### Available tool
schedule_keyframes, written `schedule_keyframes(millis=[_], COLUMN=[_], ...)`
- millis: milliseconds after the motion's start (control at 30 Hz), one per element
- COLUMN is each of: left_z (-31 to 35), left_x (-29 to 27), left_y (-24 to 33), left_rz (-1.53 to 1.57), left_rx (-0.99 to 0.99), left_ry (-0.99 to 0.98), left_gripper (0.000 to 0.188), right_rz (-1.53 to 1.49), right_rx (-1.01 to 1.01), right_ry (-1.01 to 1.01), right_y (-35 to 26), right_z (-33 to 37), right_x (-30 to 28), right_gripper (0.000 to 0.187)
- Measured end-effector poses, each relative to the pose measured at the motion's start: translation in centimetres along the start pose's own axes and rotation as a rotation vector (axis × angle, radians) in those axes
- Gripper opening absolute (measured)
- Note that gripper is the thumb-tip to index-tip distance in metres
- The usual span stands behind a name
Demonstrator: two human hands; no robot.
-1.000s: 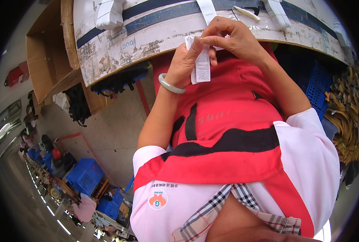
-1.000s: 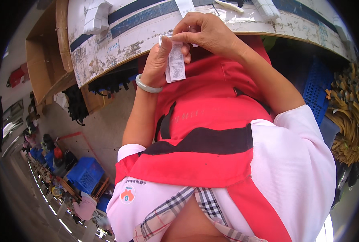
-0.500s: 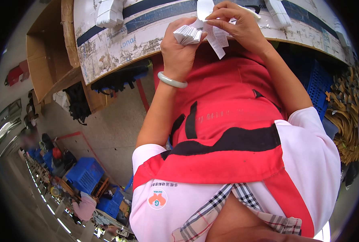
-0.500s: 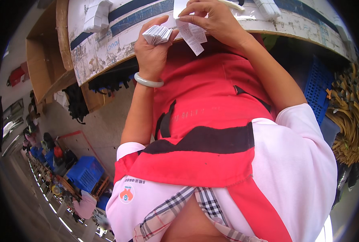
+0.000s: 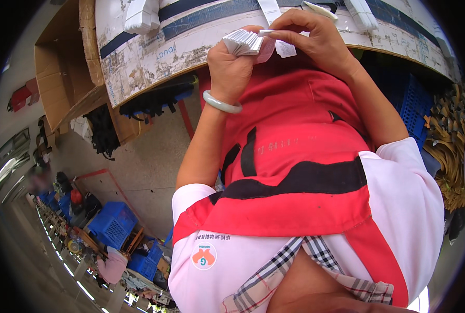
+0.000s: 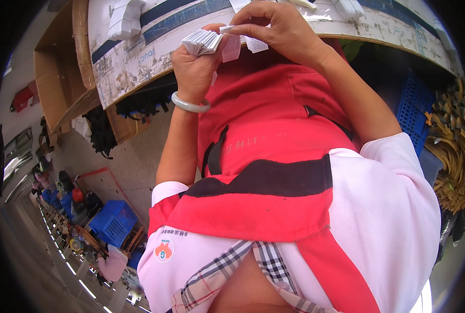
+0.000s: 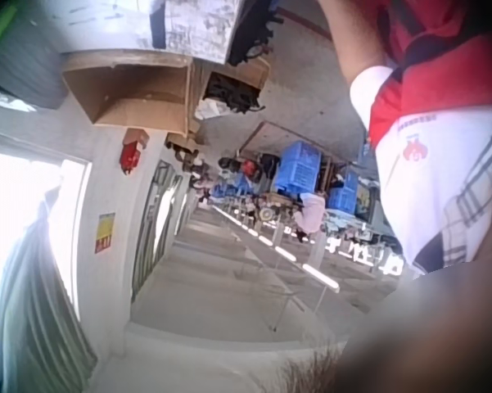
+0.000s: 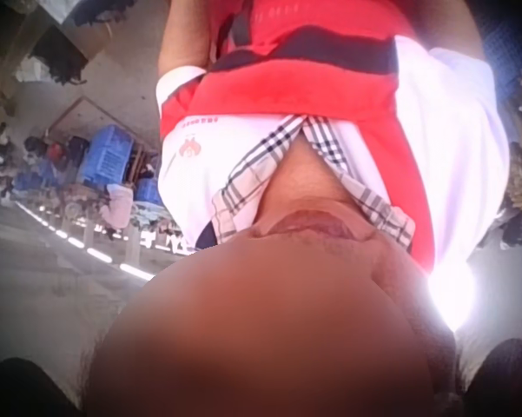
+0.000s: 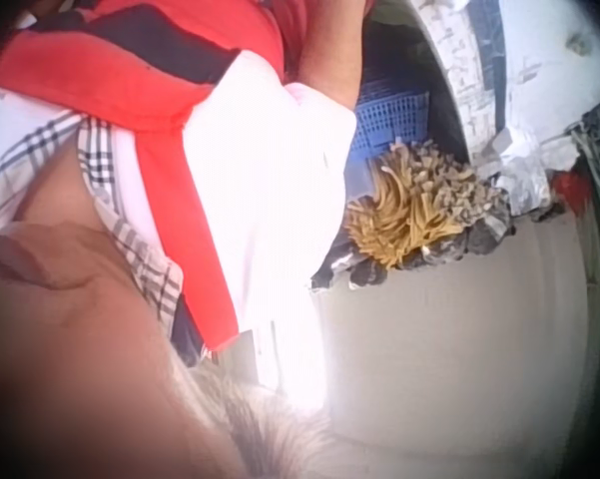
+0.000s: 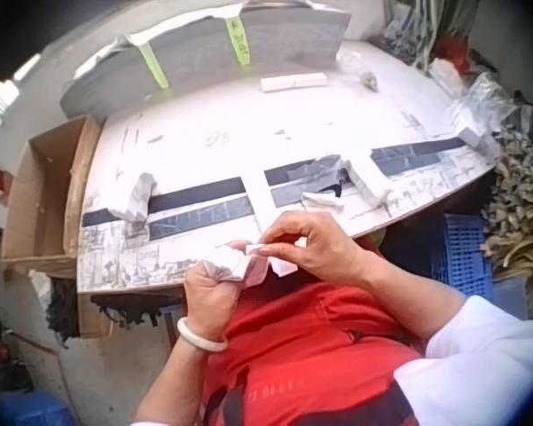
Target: The person is inspecting and sorting white clothing tags.
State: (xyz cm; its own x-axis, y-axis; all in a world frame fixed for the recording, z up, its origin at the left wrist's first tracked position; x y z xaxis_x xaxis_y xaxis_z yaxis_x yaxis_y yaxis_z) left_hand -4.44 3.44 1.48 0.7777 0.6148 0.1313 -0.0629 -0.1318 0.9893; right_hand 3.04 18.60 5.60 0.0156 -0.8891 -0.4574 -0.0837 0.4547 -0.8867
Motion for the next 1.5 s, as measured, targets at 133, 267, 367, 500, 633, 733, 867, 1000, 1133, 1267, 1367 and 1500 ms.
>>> schedule_keyframes(millis=[133, 267, 367, 500, 633, 733, 867, 1000, 1133, 1267, 1367, 1500], left_z=[-0.1, 0.1, 0.2, 0.2, 0.5, 0.9, 0.7, 0.2, 0.0, -1.3, -0.9, -0.5], left_x=[-0.3, -0.2, 0.0, 0.5, 1.0, 2.4, 1.8, 1.9, 0.9, -0.9, -0.7, -1.3], left_y=[-0.1, -0.4, -0.5, -1.4, -2.2, -2.6, -3.3, -3.2, -3.4, -0.7, 0.8, 0.0], left_rz=[-0.028, 0.008, 0.048, 0.230, 0.322, 0.531, 0.544, 0.538, 0.432, -0.233, -0.334, -0.156], left_rx=[0.042, 0.028, -0.044, -0.315, -0.339, -0.394, -0.376, -0.364, -0.366, 0.044, 0.261, 0.041], left_ry=[-0.022, -0.023, -0.024, -0.071, -0.178, -0.282, -0.327, -0.249, -0.182, 0.053, 0.047, 0.042], left_gripper=[0.019, 0.021, 0.013, 0.019, 0.040, 0.038, 0.029, 0.024, 0.019, 0.022, 0.022, 0.018], right_rz=[-0.060, -0.087, -0.081, -0.528, -0.531, -0.303, 0.157, 0.365, 0.384, 0.109, -0.008, -0.043], right_rx=[0.005, 0.026, 0.044, 0.200, 0.192, 0.116, 0.047, -0.025, -0.067, 0.028, -0.608, -0.004], right_ry=[-0.029, -0.028, -0.026, -0.182, -0.236, -0.047, 0.111, 0.274, 0.284, 0.201, 0.246, 0.117], right_y=[0.2, 0.3, 0.3, 1.3, 0.5, 2.3, 3.4, 4.7, 4.3, 1.3, -2.1, -0.1], right_z=[0.0, 0.0, 0.0, 0.4, 0.1, -0.1, -1.5, -2.5, -2.3, -1.5, -1.2, -0.8], right_x=[0.2, 0.3, 0.6, 1.2, 2.7, 2.4, -0.5, -2.1, -1.6, -0.9, -0.8, -0.5], right_gripper=[0.015, 0.014, 0.013, 0.012, 0.012, 0.020, 0.019, 0.012, 0.011, 0.009, 0.011, 0.015])
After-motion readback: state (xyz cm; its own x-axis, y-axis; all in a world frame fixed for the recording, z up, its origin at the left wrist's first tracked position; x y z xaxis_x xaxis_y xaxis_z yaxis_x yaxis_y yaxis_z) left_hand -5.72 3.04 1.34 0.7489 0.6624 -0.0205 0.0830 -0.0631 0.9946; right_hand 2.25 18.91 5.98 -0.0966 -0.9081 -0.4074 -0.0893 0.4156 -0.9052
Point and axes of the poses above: each hand's wrist, its own z-axis away from the middle knuckle, its own x-axis out of the palm, y = z × x, the point moved 6 cm from there along -z, towards the middle knuckle, and after that the axes turned 12 degrees about -y, right-handed, at the moved point
